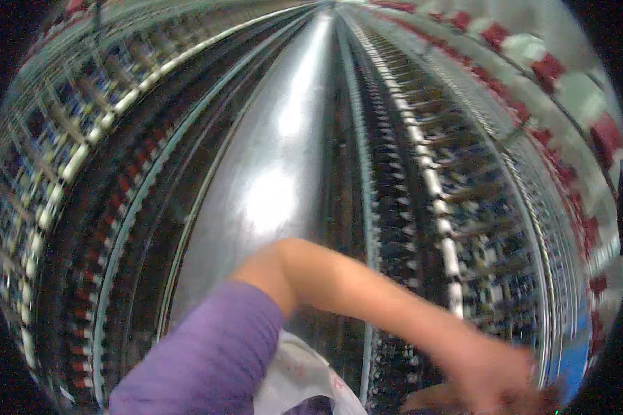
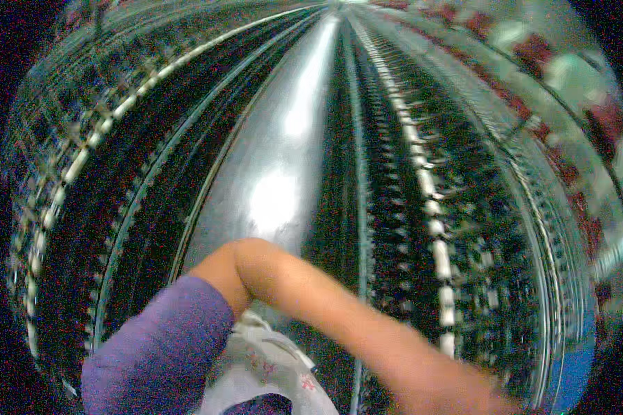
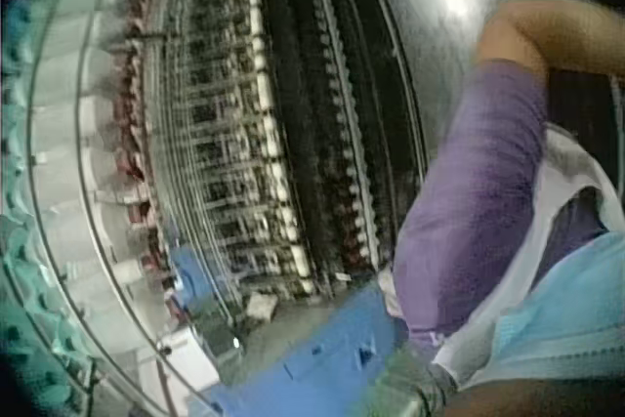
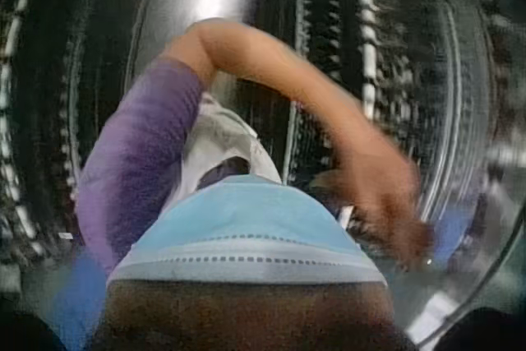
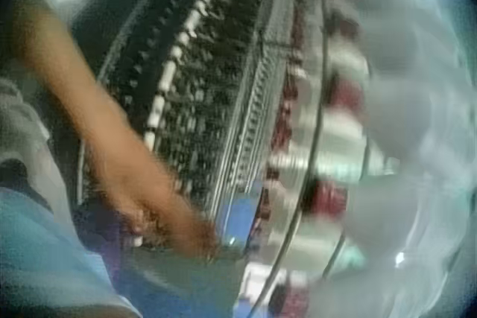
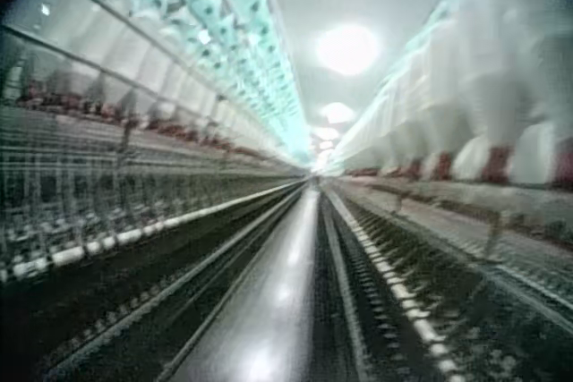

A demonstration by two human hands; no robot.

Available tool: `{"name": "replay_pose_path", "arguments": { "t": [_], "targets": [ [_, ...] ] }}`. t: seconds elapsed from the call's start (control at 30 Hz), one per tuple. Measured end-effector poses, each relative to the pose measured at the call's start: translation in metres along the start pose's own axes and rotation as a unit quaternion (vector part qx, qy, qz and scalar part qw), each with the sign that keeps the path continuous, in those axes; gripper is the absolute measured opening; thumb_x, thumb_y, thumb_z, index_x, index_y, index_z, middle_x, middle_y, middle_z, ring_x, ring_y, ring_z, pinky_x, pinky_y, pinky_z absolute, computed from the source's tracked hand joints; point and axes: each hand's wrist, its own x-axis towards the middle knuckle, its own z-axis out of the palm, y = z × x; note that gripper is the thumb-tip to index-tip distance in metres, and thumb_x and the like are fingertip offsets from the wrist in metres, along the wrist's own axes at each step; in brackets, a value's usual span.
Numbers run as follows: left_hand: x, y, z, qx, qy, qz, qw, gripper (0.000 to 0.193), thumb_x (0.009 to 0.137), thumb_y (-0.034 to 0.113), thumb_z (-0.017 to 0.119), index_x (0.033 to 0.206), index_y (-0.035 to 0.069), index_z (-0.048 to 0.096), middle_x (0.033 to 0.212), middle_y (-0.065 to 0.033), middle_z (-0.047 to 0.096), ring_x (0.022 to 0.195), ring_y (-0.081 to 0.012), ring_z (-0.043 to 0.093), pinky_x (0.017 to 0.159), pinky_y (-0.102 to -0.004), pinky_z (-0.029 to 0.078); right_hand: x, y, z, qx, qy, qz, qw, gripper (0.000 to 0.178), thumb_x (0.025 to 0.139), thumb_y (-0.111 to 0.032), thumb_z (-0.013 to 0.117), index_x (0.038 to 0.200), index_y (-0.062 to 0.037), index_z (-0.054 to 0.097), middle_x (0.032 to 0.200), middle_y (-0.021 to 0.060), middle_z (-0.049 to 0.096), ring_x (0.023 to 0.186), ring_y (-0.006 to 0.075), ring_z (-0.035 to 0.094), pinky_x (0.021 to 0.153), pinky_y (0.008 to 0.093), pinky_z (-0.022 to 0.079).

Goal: The person operates a textile machine by inserting white and pink spools into slots, threading yarn through guides, and adjusting components. They walk between machines, retrieve spools from a bag, and place them into the machine while handling yarn with both hands.

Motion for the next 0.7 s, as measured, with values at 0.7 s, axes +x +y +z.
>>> {"name": "replay_pose_path", "arguments": {
  "t": [0.7],
  "targets": [
    [-0.64, 0.408, -0.461, 0.513, 0.737, -0.347, 0.27, 0.02, 0.094, 0.015, 0.054, 0.103, -0.001, 0.061, 0.087, -0.0092, 0.067, 0.072, -0.0139, 0.063, 0.064, -0.0268, 0.052, -0.523, -0.32, 0.332, 0.341, -0.842, -0.003, 0.419, 0.026, 0.085, -0.014, 0.063, 0.103, 0.004, 0.06, 0.078, 0.0193, 0.065, 0.071, 0.0361, 0.064, 0.064, 0.0425, 0.049]
  ]
}}
